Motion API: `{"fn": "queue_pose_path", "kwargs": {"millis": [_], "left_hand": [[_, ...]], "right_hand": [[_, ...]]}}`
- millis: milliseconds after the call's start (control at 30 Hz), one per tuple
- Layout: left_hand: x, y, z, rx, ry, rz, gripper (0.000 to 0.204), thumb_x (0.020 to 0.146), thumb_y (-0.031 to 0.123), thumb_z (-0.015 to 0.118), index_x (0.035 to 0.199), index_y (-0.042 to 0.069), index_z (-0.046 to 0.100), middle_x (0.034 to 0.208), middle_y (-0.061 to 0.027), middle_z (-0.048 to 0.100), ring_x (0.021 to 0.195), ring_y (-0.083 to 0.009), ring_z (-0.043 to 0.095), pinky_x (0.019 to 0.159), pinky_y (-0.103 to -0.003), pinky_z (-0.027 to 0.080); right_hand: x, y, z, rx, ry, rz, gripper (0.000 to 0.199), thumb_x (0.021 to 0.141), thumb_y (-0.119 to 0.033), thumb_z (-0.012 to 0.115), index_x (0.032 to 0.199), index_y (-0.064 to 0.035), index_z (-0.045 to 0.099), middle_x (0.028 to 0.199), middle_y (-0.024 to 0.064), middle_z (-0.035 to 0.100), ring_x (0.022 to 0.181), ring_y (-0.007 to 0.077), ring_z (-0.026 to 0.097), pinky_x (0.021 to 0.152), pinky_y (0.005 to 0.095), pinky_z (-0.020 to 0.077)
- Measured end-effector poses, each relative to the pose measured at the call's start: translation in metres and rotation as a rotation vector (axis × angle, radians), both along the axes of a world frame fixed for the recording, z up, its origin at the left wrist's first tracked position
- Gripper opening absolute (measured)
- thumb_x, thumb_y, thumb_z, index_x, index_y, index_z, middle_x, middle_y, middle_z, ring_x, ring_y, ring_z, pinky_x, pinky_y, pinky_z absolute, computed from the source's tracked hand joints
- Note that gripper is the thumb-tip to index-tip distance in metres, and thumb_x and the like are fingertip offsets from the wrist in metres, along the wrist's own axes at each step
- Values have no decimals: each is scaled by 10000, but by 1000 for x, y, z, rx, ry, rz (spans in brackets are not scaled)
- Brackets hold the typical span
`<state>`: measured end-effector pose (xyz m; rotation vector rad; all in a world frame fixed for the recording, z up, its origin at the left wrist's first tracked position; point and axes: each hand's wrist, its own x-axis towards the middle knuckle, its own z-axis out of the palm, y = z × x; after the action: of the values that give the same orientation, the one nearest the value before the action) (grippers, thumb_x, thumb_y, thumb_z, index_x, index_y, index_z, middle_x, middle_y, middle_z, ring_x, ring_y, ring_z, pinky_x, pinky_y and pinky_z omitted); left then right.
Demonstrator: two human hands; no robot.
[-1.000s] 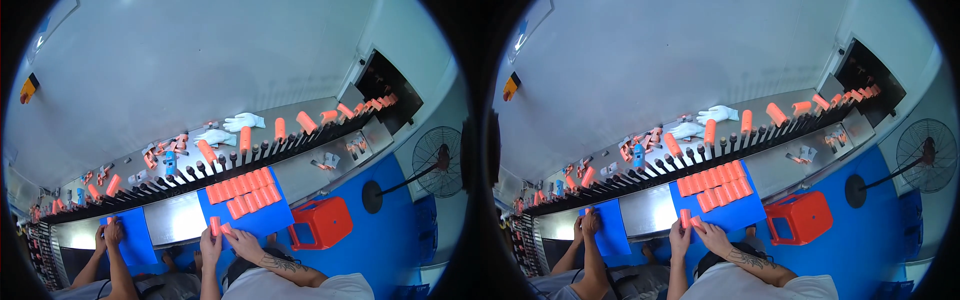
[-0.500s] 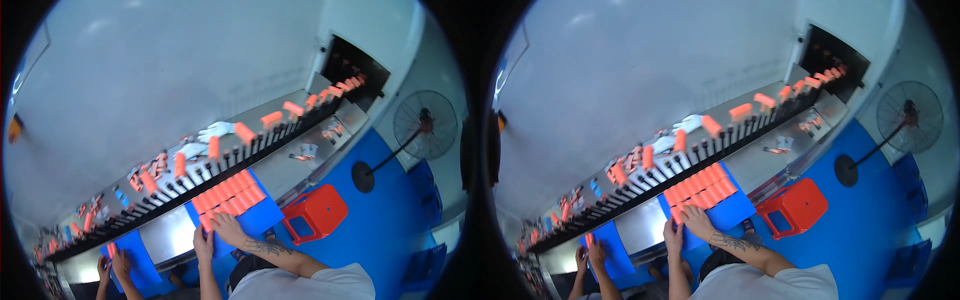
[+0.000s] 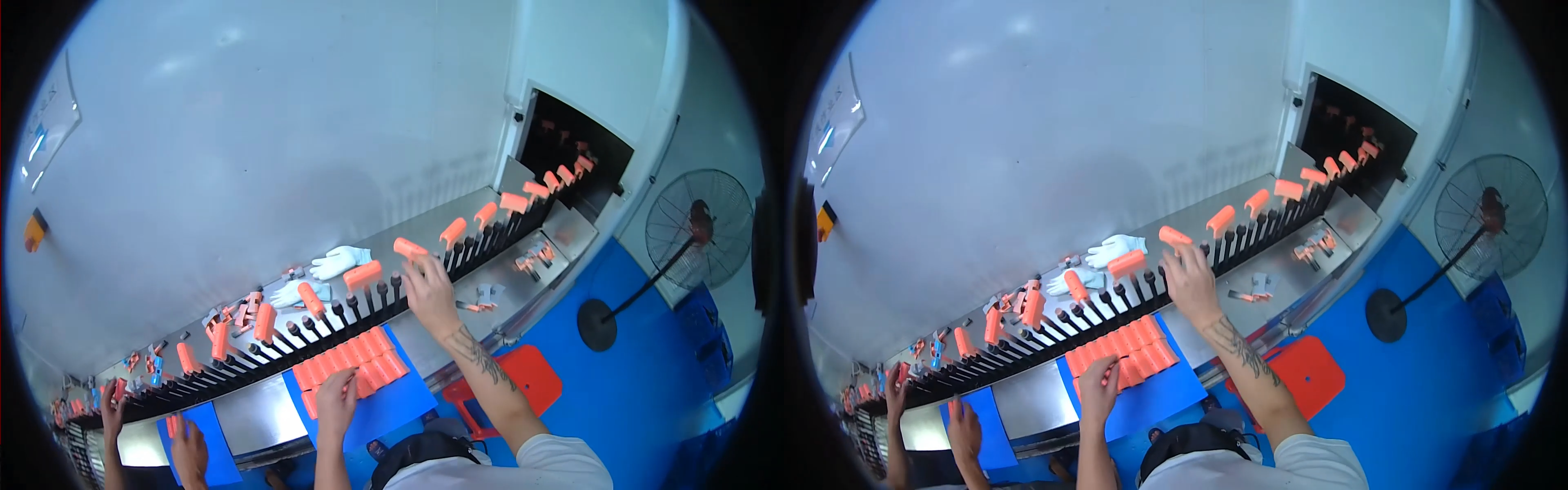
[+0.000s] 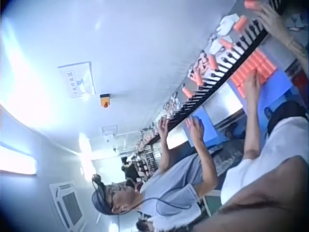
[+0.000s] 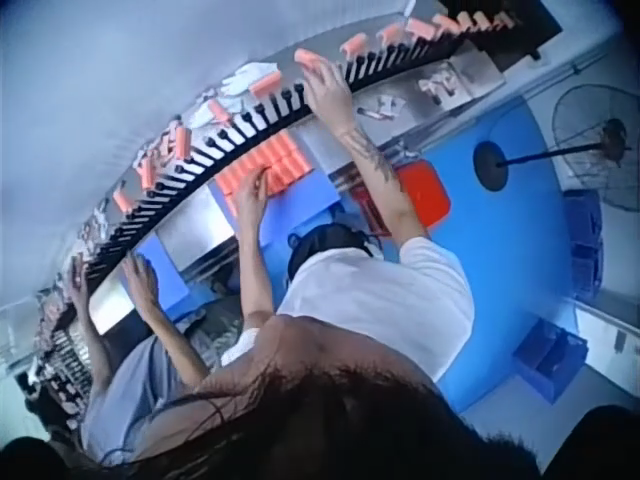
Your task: Packing small pink rectangular parts from a moving conveyor belt onto a blue board in an organized grid pattern.
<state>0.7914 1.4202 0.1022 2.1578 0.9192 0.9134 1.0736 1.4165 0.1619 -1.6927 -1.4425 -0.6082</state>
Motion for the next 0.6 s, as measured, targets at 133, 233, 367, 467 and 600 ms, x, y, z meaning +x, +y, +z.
{"fn": "queue_pose_path", "kwargs": {"millis": [133, 233, 367, 467, 600], "left_hand": [[101, 34, 70, 35, 85, 92, 308, 904, 162, 674, 1145, -22, 620, 940, -213, 679, 832, -331, 683, 704, -422, 521], [126, 64, 80, 56, 85, 312, 331, 943, 285, 633, 1041, -32, 616, 927, -282, 652, 871, -455, 634, 742, -494, 497], [118, 100, 89, 238, 558, 364, 297, 865, 285, 693, 877, -12, 688, 795, -223, 680, 769, -393, 676, 738, -478, 517], [110, 116, 94, 360, 701, 385, 258, 818, 253, 718, 807, -4, 707, 742, -196, 681, 728, -368, 677, 675, -472, 524], [68, 127, 95, -55, 360, 476, 361, 821, 324, 727, 723, -23, 709, 572, -99, 598, 508, -172, 586, 503, -345, 441]], "right_hand": [[50, 31, 2, -339, 276, 108, 314, 887, -210, 675, 1108, 12, 660, 1026, 205, 667, 977, 379, 640, 837, 456, 513], [51, 38, 5, -462, 180, 205, 245, 825, -204, 717, 957, -1, 674, 876, 199, 696, 850, 395, 671, 769, 477, 523], [38, 59, 21, -593, 118, 286, 190, 721, -131, 745, 818, 20, 682, 825, 217, 687, 841, 389, 681, 758, 482, 547], [31, 78, 35, -603, 16, 440, 159, 741, -131, 756, 812, 3, 704, 847, 199, 704, 851, 377, 702, 750, 470, 567], [31, 86, 45, -614, 386, 433, 97, 754, -60, 663, 802, 16, 699, 852, 232, 693, 844, 408, 682, 732, 482, 541]]}}
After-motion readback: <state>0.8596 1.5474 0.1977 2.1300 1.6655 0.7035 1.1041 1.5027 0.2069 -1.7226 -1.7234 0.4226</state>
